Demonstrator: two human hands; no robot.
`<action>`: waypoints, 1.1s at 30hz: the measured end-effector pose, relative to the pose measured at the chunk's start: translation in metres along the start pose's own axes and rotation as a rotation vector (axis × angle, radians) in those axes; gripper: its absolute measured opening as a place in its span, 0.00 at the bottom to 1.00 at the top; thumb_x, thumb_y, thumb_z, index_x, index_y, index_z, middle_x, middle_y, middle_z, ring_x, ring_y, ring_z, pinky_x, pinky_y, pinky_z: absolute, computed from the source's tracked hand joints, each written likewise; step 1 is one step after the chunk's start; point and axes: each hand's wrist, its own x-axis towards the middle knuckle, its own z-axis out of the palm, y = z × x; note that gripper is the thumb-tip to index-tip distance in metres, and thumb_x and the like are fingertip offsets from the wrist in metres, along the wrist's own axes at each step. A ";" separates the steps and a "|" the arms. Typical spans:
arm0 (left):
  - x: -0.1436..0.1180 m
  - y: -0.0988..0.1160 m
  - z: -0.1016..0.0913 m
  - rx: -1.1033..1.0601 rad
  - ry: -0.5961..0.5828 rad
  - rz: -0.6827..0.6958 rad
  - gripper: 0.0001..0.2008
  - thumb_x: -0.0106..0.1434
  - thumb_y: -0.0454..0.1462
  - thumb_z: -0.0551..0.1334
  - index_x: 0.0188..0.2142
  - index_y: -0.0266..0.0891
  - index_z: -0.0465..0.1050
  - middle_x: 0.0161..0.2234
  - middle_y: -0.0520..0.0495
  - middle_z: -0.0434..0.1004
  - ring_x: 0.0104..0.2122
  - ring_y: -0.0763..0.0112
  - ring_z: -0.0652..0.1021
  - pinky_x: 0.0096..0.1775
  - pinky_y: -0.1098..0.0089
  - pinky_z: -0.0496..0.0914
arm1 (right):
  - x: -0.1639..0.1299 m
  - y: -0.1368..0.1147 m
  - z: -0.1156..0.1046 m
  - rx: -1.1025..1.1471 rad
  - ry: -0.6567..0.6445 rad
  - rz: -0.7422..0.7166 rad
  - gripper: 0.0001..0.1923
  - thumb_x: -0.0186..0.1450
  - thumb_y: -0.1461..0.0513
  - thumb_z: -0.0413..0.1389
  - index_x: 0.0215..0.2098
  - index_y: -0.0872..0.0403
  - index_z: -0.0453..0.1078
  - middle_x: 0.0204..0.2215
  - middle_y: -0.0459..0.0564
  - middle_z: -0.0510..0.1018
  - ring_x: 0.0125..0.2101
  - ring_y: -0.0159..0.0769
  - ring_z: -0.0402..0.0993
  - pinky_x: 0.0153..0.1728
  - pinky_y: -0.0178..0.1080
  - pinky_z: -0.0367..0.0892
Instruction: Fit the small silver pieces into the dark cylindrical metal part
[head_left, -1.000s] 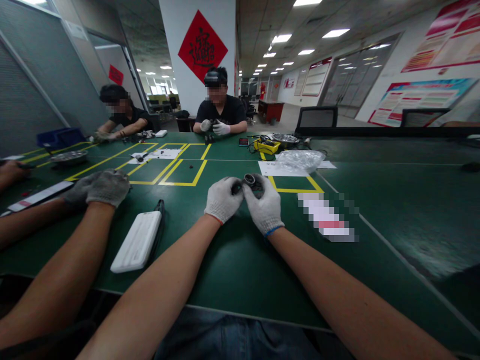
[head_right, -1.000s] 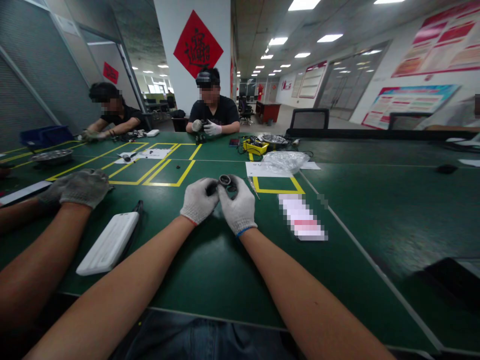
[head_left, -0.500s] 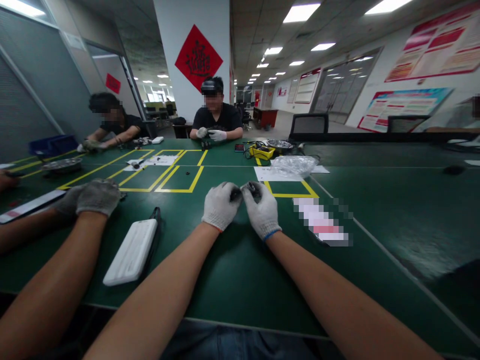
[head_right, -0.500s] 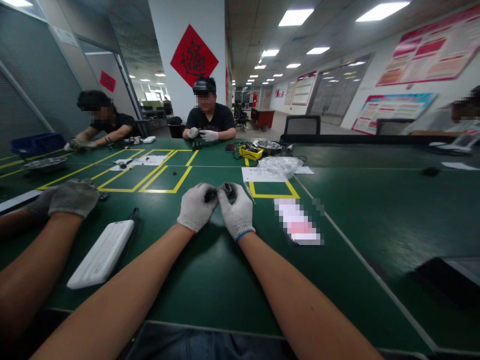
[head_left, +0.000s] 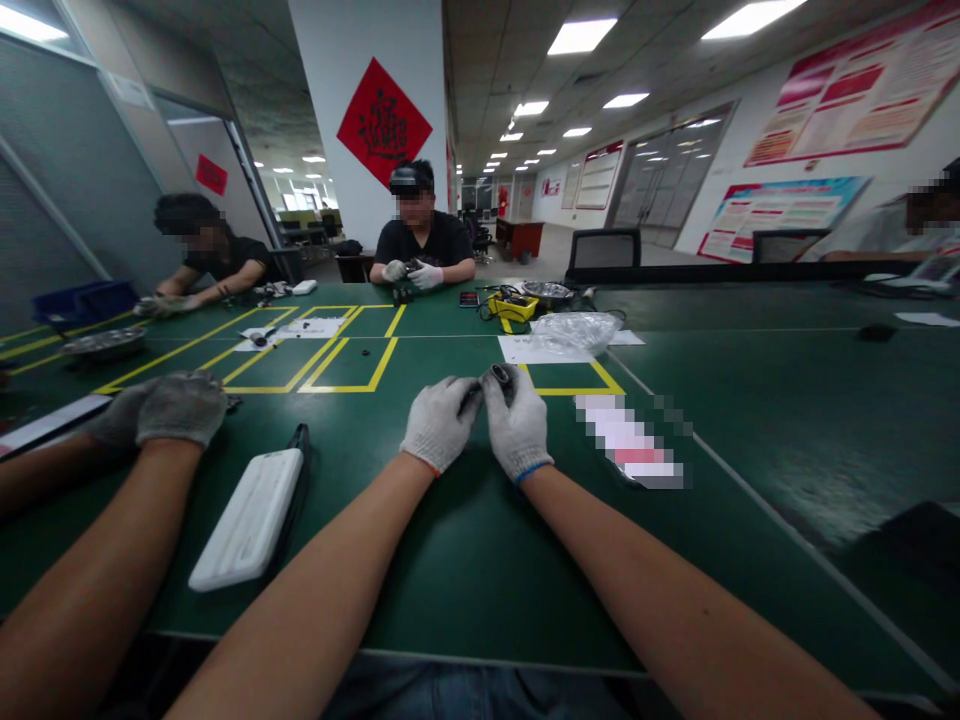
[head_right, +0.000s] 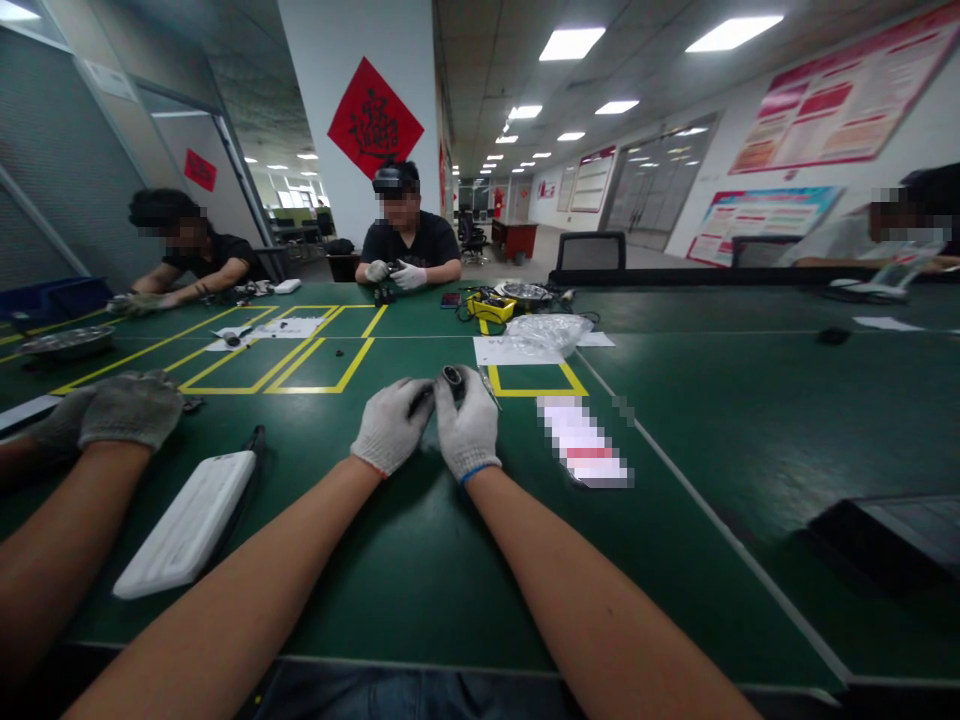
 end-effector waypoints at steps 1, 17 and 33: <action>0.000 0.000 0.000 -0.010 0.002 0.005 0.12 0.71 0.40 0.58 0.49 0.42 0.78 0.41 0.43 0.81 0.40 0.62 0.80 0.43 0.66 0.73 | 0.000 0.000 0.000 -0.001 0.013 -0.002 0.19 0.68 0.47 0.54 0.45 0.52 0.73 0.39 0.53 0.81 0.41 0.44 0.78 0.47 0.47 0.73; 0.000 0.000 -0.001 0.095 0.019 -0.003 0.09 0.67 0.42 0.65 0.42 0.46 0.83 0.43 0.41 0.77 0.45 0.56 0.74 0.45 0.59 0.72 | 0.006 0.016 0.005 0.119 0.120 0.114 0.22 0.70 0.43 0.50 0.44 0.53 0.68 0.34 0.51 0.80 0.32 0.39 0.76 0.36 0.41 0.72; -0.002 -0.001 -0.003 0.081 0.055 0.006 0.09 0.68 0.41 0.63 0.40 0.42 0.82 0.40 0.41 0.76 0.45 0.55 0.73 0.45 0.58 0.71 | 0.007 0.008 0.003 0.082 -0.026 -0.010 0.21 0.69 0.47 0.54 0.53 0.52 0.71 0.45 0.55 0.81 0.46 0.45 0.77 0.52 0.51 0.72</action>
